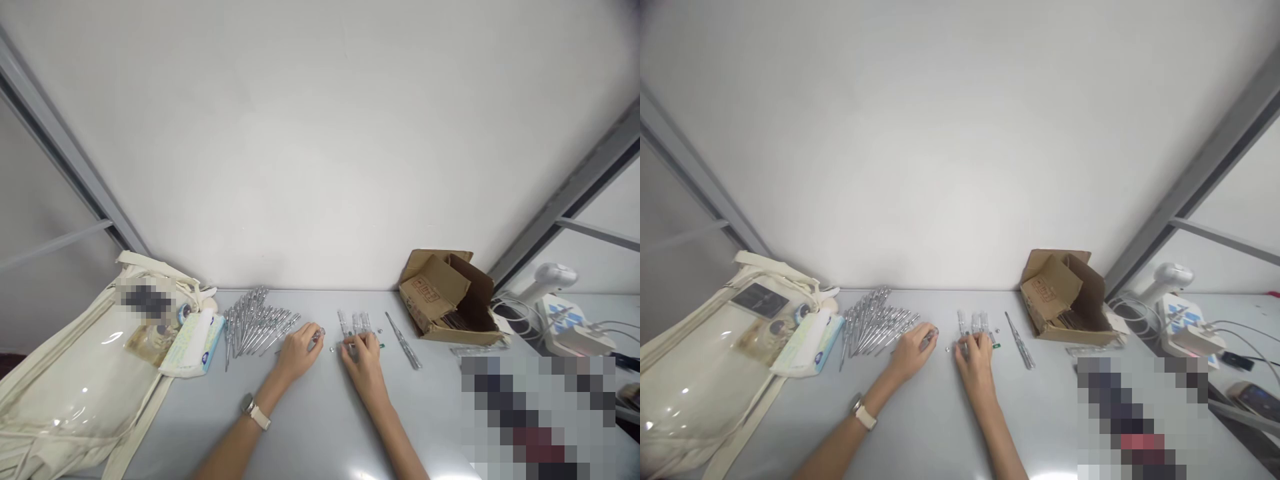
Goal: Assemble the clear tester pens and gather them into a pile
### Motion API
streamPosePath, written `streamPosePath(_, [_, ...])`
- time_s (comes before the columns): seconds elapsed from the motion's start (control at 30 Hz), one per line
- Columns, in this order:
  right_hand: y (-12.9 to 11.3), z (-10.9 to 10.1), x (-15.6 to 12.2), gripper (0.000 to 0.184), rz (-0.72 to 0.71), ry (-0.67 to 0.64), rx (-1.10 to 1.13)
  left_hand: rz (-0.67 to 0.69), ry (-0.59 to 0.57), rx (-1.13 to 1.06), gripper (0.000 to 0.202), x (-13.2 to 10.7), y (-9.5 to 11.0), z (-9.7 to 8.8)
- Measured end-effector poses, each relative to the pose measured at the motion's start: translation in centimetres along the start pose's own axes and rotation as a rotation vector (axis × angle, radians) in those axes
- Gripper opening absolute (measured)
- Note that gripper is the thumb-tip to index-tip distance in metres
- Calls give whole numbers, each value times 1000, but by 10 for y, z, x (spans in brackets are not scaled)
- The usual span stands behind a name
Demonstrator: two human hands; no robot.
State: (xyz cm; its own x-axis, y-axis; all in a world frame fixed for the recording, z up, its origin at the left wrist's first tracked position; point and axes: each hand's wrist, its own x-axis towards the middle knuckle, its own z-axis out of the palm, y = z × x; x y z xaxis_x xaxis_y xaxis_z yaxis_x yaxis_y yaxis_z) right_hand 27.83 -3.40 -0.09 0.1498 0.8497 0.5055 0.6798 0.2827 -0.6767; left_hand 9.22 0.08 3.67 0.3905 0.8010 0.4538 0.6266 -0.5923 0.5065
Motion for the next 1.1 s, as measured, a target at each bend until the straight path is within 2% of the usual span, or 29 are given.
streamPosePath(0.2, [-27, 0, 28, 28, 263, -205, 641, 21, -34, 11, 10, -1, 0, 1])
streamPosePath(0.3, [-34, 4, 40, 34, 317, -260, 800, 19, -38, 30, 11, -1, -1, 2])
streamPosePath(0.63, [-33, 4, 31, 28, 412, -322, 969, 17, -48, 1, 10, -2, 3, 0])
streamPosePath(0.87, [-37, 5, 29, 29, 415, -314, 951, 18, -43, 12, 11, -3, 5, 0])
streamPosePath(0.97, [-31, 7, 27, 28, 412, -264, 893, 13, -42, 14, 10, -2, 6, -2])
streamPosePath(1.1, [-26, 5, 29, 27, 446, -187, 922, 3, -57, 4, 10, -1, 7, -3])
